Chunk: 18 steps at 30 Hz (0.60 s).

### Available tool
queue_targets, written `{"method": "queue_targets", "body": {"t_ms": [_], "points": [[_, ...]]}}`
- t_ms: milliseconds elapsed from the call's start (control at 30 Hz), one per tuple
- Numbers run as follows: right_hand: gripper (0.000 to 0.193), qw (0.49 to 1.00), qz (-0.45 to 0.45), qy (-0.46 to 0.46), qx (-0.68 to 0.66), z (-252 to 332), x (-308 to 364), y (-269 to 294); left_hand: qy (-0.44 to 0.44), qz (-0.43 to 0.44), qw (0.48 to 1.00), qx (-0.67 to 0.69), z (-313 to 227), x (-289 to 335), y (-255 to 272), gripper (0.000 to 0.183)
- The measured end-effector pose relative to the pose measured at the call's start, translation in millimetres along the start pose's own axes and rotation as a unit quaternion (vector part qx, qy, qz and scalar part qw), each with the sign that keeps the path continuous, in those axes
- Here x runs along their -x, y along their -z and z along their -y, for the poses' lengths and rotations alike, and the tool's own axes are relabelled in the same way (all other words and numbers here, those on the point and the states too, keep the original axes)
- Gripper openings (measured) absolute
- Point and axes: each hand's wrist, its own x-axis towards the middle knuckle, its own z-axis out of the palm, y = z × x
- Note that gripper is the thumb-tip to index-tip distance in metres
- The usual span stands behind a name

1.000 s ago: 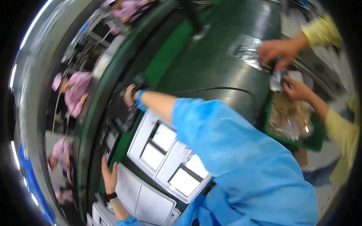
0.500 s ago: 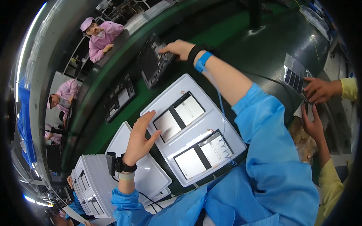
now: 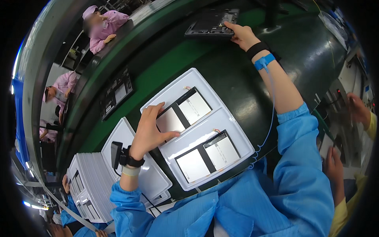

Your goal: Installing a battery and applying protective strips inside a tablet or laptop chassis.

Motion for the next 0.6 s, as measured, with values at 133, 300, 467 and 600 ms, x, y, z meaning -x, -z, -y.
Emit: {"method": "queue_targets", "body": {"t_ms": [133, 300, 467, 600], "points": [[0.030, 0.991, -0.056, 0.027, -0.115, -14.8, 13.4, -47.4, 0.024, 0.008, 1.000, 0.001, 6.1, -11.7, -2.9, 0.088], [0.041, 0.984, 0.110, -0.018, -0.138, -38.4, 3.4, -97.8, 0.083, 0.046, 0.992, 0.085, 21.7, -31.7, -8.1, 0.071], [0.042, 0.950, 0.310, -0.007, -0.029, -26.4, 31.6, -104.5, 0.163, -0.005, 0.976, 0.146, 23.4, -38.9, -5.2, 0.050], [0.029, 0.928, 0.348, 0.020, 0.128, -19.8, 69.5, -107.8, 0.203, -0.129, 0.923, 0.302, 57.3, -51.1, -15.7, 0.046]]}}
